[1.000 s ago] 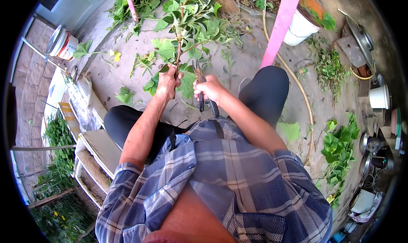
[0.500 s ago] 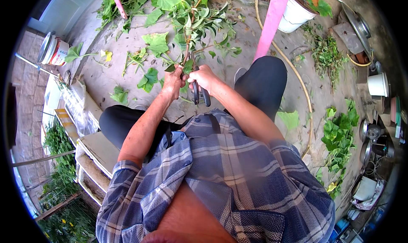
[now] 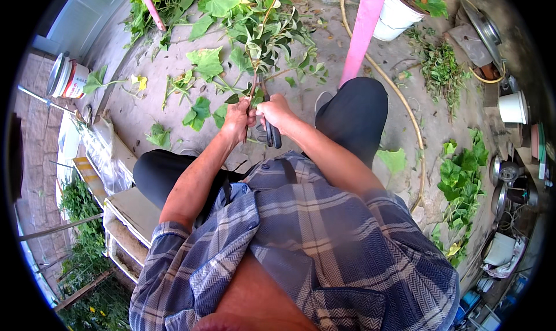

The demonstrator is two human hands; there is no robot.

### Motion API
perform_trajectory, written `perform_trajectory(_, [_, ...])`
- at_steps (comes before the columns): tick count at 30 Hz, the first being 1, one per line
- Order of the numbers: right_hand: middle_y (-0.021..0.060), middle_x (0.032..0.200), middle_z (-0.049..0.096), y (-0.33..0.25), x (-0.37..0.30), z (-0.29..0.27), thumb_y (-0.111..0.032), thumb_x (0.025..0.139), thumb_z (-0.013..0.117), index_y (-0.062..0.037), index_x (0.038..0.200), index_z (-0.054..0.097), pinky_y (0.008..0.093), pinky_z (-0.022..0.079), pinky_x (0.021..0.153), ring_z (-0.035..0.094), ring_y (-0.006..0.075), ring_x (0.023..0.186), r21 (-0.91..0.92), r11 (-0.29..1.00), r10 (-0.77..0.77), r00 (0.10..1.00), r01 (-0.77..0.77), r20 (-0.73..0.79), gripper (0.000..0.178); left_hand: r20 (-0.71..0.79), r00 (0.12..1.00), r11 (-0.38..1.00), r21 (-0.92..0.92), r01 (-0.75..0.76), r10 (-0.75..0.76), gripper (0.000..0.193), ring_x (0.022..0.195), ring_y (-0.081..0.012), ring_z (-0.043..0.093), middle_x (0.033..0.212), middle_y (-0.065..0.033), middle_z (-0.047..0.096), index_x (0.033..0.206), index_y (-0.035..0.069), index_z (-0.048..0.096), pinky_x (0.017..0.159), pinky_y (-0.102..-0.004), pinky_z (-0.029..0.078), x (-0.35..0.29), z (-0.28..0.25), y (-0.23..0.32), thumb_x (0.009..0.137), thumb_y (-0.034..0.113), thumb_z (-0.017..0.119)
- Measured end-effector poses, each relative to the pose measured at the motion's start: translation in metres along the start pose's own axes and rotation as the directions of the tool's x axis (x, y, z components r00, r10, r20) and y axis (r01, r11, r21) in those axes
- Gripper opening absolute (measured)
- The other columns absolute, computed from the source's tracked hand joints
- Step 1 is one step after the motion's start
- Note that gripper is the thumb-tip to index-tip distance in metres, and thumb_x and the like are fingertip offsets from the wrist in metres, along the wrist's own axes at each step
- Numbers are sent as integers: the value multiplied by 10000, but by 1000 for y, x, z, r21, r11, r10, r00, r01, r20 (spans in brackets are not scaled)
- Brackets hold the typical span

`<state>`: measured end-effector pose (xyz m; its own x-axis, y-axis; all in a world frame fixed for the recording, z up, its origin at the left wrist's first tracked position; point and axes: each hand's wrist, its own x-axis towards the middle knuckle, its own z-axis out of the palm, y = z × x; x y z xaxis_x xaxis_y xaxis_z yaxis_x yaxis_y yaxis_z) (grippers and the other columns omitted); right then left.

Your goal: The person sits on a small stool in a garden area and uses pruning shears to trim leaves and small branches from plant stems. They hold the stems with one hand and cut with the other, occasionally picking up new stems from the ground to continue trimming.

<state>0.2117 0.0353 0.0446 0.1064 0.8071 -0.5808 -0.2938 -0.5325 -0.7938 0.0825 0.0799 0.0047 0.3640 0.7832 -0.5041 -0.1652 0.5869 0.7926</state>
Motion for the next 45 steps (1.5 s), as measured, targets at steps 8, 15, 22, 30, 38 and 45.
perform_trajectory(8, [88, 539, 486, 29, 9, 1, -74, 730, 603, 23, 716, 550, 347, 400, 376, 482, 197, 424, -76, 994, 73, 994, -79, -86, 112, 51, 998, 999, -32, 43, -41, 178, 489, -80, 405, 638, 16, 478, 894, 75, 530, 403, -244, 295, 13, -13, -7, 962, 232, 482])
perform_trajectory(15, [100, 578, 536, 24, 22, -24, -50, 718, 614, 5, 698, 537, 365, 483, 438, 578, 216, 500, 76, 997, 4, 970, 14, -245, 97, -67, 874, 787, 473, -397, 481, 300, 480, -112, 423, 574, -26, 489, 705, 58, 544, 445, -260, 321, 41, -52, -22, 941, 239, 502])
perform_trajectory(22, [49, 587, 546, -25, 17, -57, -55, 679, 619, -19, 667, 548, 294, 387, 464, 506, 137, 502, -87, 921, -389, 890, 380, -237, 81, 1, 737, 424, 818, -390, 676, 249, 492, -173, 486, 543, -91, 522, 739, -19, 567, 500, -352, 400, 12, -49, -3, 883, 183, 542])
perform_trajectory(30, [75, 659, 588, -92, -4, -51, -86, 666, 627, 34, 662, 607, 305, 404, 574, 533, 154, 599, -154, 934, -330, 943, 322, -29, 121, 137, 690, 188, 908, -373, 710, 264, 566, -404, 534, 601, -211, 539, 734, 9, 523, 513, -454, 396, -27, -38, 13, 898, 211, 567])
perform_trajectory(38, [4, 534, 408, -91, 37, -51, -94, 691, 636, -63, 624, 518, 329, 366, 415, 416, 135, 439, -191, 967, -187, 978, 167, -93, 140, 190, 673, 103, 923, -370, 715, 271, 572, -414, 535, 598, -215, 530, 729, 29, 522, 513, -465, 398, -33, -46, 5, 893, 236, 585])
perform_trajectory(45, [95, 598, 551, -87, 66, -47, -44, 630, 639, 15, 578, 550, 348, 400, 491, 541, 194, 526, -113, 942, -323, 946, 317, -39, 119, 146, 788, 97, 963, -253, 599, 213, 650, -412, 583, 664, -192, 597, 787, 68, 553, 580, -494, 446, -36, -49, 2, 890, 252, 582])
